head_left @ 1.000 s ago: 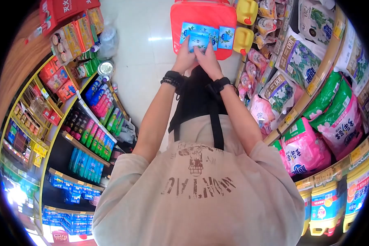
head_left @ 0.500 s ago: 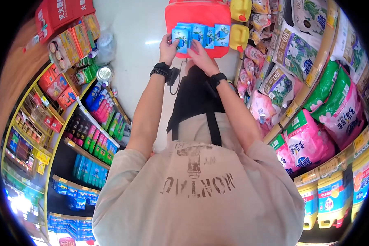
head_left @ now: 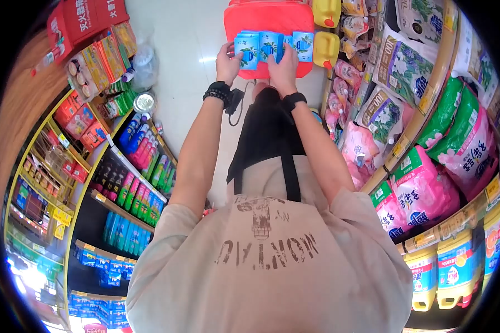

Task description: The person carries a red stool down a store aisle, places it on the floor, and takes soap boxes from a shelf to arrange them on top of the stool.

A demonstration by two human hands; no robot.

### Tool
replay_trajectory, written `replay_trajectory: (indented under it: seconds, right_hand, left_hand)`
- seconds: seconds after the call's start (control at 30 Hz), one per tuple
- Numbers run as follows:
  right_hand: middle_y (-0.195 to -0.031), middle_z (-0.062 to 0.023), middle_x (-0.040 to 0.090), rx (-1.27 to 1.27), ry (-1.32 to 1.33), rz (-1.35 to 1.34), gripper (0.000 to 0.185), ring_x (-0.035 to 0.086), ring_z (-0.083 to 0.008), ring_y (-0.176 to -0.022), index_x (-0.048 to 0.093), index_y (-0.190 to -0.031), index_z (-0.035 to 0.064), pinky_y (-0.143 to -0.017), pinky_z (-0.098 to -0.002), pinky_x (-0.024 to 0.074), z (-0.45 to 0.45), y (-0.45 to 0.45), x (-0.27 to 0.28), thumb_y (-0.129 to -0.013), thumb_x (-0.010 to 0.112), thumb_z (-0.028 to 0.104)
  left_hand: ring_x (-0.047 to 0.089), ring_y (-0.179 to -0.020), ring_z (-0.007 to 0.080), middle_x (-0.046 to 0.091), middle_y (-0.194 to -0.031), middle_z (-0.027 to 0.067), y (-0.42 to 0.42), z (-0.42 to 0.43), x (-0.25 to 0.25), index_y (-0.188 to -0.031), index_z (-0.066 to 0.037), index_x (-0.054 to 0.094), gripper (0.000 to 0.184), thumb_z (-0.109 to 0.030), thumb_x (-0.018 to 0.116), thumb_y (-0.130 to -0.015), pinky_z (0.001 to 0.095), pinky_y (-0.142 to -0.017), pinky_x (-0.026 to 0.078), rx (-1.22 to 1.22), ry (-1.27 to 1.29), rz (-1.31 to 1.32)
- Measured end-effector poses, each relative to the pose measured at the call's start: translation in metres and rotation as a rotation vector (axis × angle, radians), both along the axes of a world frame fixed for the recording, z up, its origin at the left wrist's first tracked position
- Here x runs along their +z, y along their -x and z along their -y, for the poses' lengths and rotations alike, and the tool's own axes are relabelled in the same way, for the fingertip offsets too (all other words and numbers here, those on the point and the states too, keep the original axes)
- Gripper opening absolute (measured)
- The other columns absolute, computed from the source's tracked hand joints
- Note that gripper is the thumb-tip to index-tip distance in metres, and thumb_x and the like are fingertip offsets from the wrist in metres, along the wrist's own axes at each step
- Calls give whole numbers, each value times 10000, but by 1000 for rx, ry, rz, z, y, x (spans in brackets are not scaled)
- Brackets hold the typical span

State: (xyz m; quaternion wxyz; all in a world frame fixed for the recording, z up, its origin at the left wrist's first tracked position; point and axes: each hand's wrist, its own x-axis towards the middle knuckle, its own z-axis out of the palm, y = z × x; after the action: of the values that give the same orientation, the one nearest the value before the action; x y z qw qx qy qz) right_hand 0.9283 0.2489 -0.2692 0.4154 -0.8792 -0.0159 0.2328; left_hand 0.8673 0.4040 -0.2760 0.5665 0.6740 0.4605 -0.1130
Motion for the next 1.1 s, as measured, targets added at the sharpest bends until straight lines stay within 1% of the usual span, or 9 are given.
replay_trajectory:
  seconds: [0.2, 0.27, 0.3, 0.37, 0.47, 0.57, 0.73, 0.9, 1.1]
  right_hand:
    - [-1302, -261, 457, 185, 370, -92, 662, 410, -432, -1222, 484, -1275, -26, -1044, -507, 342, 25, -14, -6, -804, 719, 376]
    - [-1322, -261, 442, 199, 481, -51, 699, 387, -434, -1246, 491, -1278, -8, -1055, -531, 318, 24, -25, -2, -784, 733, 423]
    - [-1362, -270, 410, 168, 430, 39, 740, 348, -454, -1279, 467, -1327, 19, -1062, -565, 287, 29, -23, -14, -770, 749, 415]
    - [-1405, -279, 369, 147, 444, 122, 880, 333, -454, -1303, 369, -1406, 17, -1079, -532, 291, 35, -25, -19, -738, 784, 412]
    - [-1431, -284, 344, 60, 226, -4, 1026, 330, -447, -1317, 258, -1461, 12, -1094, -497, 294, 50, -38, -31, -697, 827, 393]
    - [-1410, -280, 371, 79, 275, -44, 1092, 358, -431, -1302, 216, -1466, -6, -1087, -475, 319, 50, -42, -34, -666, 856, 373]
    - [-1373, -277, 408, 38, 258, -128, 1077, 411, -433, -1267, 204, -1467, -8, -1048, -491, 365, 41, -39, -28, -676, 852, 332]
    - [-1337, -275, 453, -63, 169, -207, 998, 479, -446, -1207, 227, -1461, 5, -1012, -466, 410, 36, -39, -17, -701, 814, 277]
    - [-1302, -258, 517, -137, 55, -122, 573, 529, -417, -1184, 390, -1390, 16, -991, -431, 434, 46, -22, -61, -879, 582, 188]
  left_hand:
    - [629, -1016, 228, 621, -1150, 188, 12, -2, -1, -1304, 4, 470, 520, -22, 696, -837, 337, -805, 556, 102, 33, 68]
    - [635, -987, 221, 624, -1131, 184, 14, -5, 2, -1276, 8, 478, 496, -33, 705, -836, 331, -800, 550, 11, -98, 46]
    - [635, -982, 220, 625, -1123, 181, 15, -4, 8, -1275, 7, 478, 496, -35, 705, -836, 329, -801, 546, -5, -138, 14]
    - [634, -969, 214, 634, -1100, 169, 13, -4, 20, -1266, 0, 486, 489, -27, 705, -830, 330, -800, 544, 43, -76, 54]
    - [638, -934, 205, 642, -1079, 166, 0, 4, 41, -1260, -17, 495, 490, -1, 703, -817, 334, -788, 553, 47, -65, 129]
    - [631, -946, 204, 639, -1072, 160, -15, 20, 51, -1259, -19, 494, 490, -2, 704, -818, 334, -794, 554, -30, -48, 193]
    - [650, -894, 213, 627, -1056, 151, -32, 34, 27, -1249, -14, 497, 489, -43, 720, -815, 329, -742, 557, -102, -81, 172]
    - [648, -876, 213, 622, -1051, 148, -33, 24, 9, -1248, -7, 502, 472, -28, 708, -823, 326, -753, 550, -12, 87, 62]
    - [634, -936, 222, 620, -1047, 139, -45, 30, 18, -1252, -1, 500, 467, -16, 693, -828, 323, -763, 546, -190, 69, 126]
